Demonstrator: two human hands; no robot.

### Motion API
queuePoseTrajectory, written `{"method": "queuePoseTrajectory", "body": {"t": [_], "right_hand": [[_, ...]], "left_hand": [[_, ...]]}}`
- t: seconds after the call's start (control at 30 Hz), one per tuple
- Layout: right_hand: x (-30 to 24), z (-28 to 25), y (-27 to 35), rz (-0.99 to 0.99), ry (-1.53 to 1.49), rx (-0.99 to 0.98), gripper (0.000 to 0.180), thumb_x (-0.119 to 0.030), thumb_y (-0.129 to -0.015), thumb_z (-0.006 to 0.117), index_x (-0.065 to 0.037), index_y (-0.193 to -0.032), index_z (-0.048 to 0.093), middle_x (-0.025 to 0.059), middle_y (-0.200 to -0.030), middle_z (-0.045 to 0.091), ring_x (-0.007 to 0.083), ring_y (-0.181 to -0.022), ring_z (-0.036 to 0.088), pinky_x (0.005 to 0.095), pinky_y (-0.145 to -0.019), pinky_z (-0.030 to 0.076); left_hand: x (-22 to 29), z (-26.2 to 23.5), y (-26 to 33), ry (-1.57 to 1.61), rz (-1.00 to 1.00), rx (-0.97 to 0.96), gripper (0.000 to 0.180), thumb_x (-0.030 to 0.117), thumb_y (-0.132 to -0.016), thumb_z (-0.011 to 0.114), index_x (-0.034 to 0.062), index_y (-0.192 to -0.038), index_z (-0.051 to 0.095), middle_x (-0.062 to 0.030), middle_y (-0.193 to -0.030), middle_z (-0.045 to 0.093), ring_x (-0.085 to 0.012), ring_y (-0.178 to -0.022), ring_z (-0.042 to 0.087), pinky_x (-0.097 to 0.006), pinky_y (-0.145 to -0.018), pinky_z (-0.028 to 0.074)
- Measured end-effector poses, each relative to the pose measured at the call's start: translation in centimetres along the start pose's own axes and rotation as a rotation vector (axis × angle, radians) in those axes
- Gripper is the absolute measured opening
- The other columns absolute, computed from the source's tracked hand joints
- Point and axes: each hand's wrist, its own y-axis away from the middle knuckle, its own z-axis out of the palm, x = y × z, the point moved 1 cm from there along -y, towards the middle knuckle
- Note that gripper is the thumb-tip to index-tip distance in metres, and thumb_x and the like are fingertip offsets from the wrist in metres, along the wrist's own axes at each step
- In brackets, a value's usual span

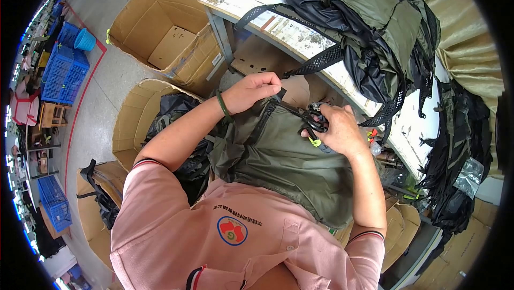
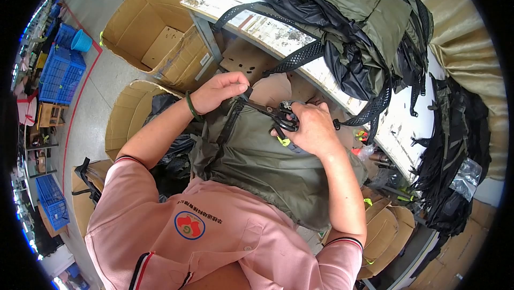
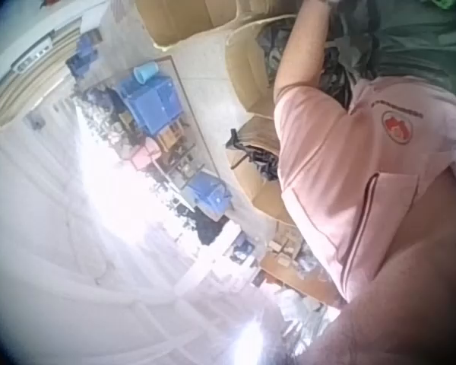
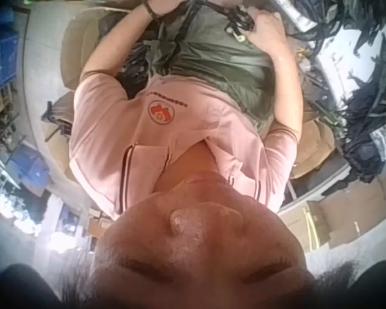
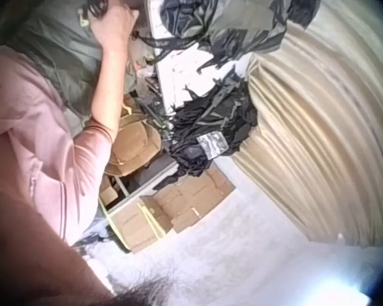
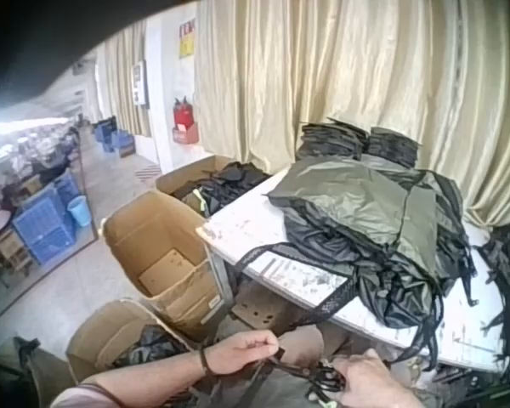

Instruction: Checking and trimming threads on backpack components using scissors.

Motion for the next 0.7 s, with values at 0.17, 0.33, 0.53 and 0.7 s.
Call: {"method": "queuePoseTrajectory", "body": {"t": [0.17, 0.33, 0.53, 0.7], "right_hand": [[0.1, 0.7, 0.3, 0.013, -0.024, 0.018, 0.048, -0.049, -0.064, 0.08, -0.007, -0.081, 0.063, 0.0079, -0.072, 0.064, 0.0277, -0.072, 0.061, 0.0371, -0.073, 0.038], [0.7, 1.3, 0.7, 0.03, -0.015, 0.008, 0.046, -0.048, -0.064, 0.08, -0.006, -0.077, 0.064, 0.0081, -0.066, 0.063, 0.0294, -0.065, 0.061, 0.0361, -0.073, 0.039], [0.2, 0.7, 0.6, 0.04, -0.038, 0.007, 0.039, -0.042, -0.066, 0.081, -0.008, -0.077, 0.066, 0.0081, -0.066, 0.064, 0.0292, -0.062, 0.059, 0.0356, -0.074, 0.039], [0.6, 0.3, 1.3, 0.054, -0.06, 0.01, 0.035, -0.036, -0.066, 0.082, -0.008, -0.076, 0.063, 0.0073, -0.067, 0.064, 0.0291, -0.064, 0.058, 0.0353, -0.074, 0.04]], "left_hand": [[-0.1, 0.1, 0.2, 0.015, 0.008, 0.005, 0.016, 0.021, -0.098, 0.051, 0.0057, -0.096, 0.056, 0.0082, -0.086, 0.049, -0.0005, -0.08, 0.042, -0.019, -0.074, 0.036], [0.2, 0.3, 0.2, 0.028, -0.005, 0.0, 0.015, 0.021, -0.098, 0.051, 0.006, -0.096, 0.056, 0.0084, -0.086, 0.049, -0.0004, -0.08, 0.042, -0.019, -0.074, 0.036], [0.3, 0.2, 0.2, 0.022, -0.009, 0.012, 0.015, 0.02, -0.098, 0.051, 0.0059, -0.096, 0.055, 0.0084, -0.085, 0.049, -0.0004, -0.08, 0.042, -0.019, -0.074, 0.037], [0.6, 0.3, 0.1, -0.161, 0.068, 0.051, 0.017, 0.02, -0.1, 0.047, 0.0046, -0.095, 0.053, 0.0072, -0.084, 0.046, -0.0009, -0.082, 0.042, -0.019, -0.077, 0.038]]}}
